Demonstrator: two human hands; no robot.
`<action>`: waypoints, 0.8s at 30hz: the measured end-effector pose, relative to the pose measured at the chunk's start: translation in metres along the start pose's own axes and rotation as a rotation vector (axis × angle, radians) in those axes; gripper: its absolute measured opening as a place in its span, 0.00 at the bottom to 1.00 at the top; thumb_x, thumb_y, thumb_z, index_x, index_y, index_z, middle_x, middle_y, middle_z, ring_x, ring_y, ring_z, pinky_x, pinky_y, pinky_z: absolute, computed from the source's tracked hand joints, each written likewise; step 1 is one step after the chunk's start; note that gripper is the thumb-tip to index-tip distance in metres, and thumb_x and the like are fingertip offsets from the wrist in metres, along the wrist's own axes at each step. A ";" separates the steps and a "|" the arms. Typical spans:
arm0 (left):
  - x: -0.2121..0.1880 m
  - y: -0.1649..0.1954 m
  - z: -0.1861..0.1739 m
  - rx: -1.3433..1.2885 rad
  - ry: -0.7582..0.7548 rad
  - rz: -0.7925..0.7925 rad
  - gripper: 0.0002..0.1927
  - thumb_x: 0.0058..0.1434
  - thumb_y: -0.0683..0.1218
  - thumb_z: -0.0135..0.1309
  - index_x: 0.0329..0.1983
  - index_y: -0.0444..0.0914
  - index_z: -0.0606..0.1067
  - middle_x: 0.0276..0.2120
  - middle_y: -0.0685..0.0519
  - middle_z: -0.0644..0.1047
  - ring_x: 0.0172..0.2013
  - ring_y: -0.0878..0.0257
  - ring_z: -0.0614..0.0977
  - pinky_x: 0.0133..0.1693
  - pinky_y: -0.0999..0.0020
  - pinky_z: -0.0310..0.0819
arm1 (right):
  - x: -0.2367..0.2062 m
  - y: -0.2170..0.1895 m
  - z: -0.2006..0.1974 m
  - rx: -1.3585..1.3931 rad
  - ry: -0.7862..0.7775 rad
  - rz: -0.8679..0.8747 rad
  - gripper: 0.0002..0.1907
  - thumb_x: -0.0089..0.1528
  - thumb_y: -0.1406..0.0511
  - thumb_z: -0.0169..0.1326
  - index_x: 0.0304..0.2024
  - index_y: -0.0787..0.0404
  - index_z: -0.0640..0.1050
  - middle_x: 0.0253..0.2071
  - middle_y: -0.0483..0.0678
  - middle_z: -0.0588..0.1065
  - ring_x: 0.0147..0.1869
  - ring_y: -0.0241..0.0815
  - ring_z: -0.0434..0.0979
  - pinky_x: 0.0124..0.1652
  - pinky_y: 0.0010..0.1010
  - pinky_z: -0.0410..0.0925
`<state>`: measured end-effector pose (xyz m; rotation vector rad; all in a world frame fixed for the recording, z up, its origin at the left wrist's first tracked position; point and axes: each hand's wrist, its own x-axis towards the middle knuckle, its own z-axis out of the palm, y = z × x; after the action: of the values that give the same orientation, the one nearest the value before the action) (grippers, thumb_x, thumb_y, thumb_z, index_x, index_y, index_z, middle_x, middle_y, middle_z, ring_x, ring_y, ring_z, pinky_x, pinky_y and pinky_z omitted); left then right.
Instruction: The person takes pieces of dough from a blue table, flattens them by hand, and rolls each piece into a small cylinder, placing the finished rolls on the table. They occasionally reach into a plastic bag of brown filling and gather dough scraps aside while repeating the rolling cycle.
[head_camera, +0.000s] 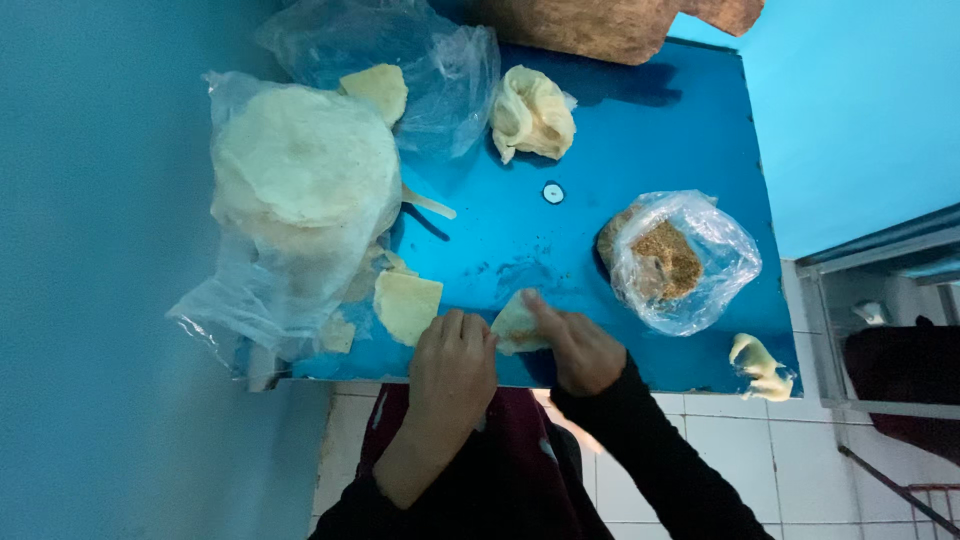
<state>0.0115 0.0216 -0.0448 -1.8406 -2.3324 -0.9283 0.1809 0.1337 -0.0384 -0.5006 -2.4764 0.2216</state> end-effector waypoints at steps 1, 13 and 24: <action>0.000 0.001 0.000 -0.009 0.010 0.007 0.11 0.63 0.46 0.60 0.35 0.35 0.72 0.31 0.47 0.72 0.33 0.53 0.77 0.34 0.58 0.73 | -0.002 0.001 0.000 0.012 -0.001 0.057 0.32 0.65 0.73 0.52 0.72 0.60 0.63 0.47 0.55 0.79 0.47 0.54 0.80 0.42 0.39 0.75; -0.010 0.012 -0.010 -0.570 -0.025 -0.069 0.10 0.68 0.37 0.50 0.52 0.34 0.73 0.43 0.42 0.79 0.45 0.45 0.81 0.44 0.54 0.76 | -0.007 0.020 0.011 0.177 -0.320 0.520 0.43 0.60 0.74 0.55 0.74 0.61 0.51 0.45 0.56 0.75 0.45 0.52 0.81 0.41 0.38 0.75; -0.001 -0.010 0.019 -0.188 -0.002 0.322 0.10 0.60 0.35 0.54 0.45 0.32 0.75 0.43 0.45 0.78 0.46 0.50 0.78 0.47 0.57 0.75 | -0.003 0.011 -0.004 0.156 -0.239 0.025 0.43 0.58 0.72 0.57 0.74 0.61 0.55 0.48 0.44 0.82 0.52 0.45 0.82 0.50 0.48 0.71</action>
<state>0.0092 0.0281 -0.0651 -2.1989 -1.9216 -1.1269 0.1891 0.1431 -0.0399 -0.4618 -2.6561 0.5074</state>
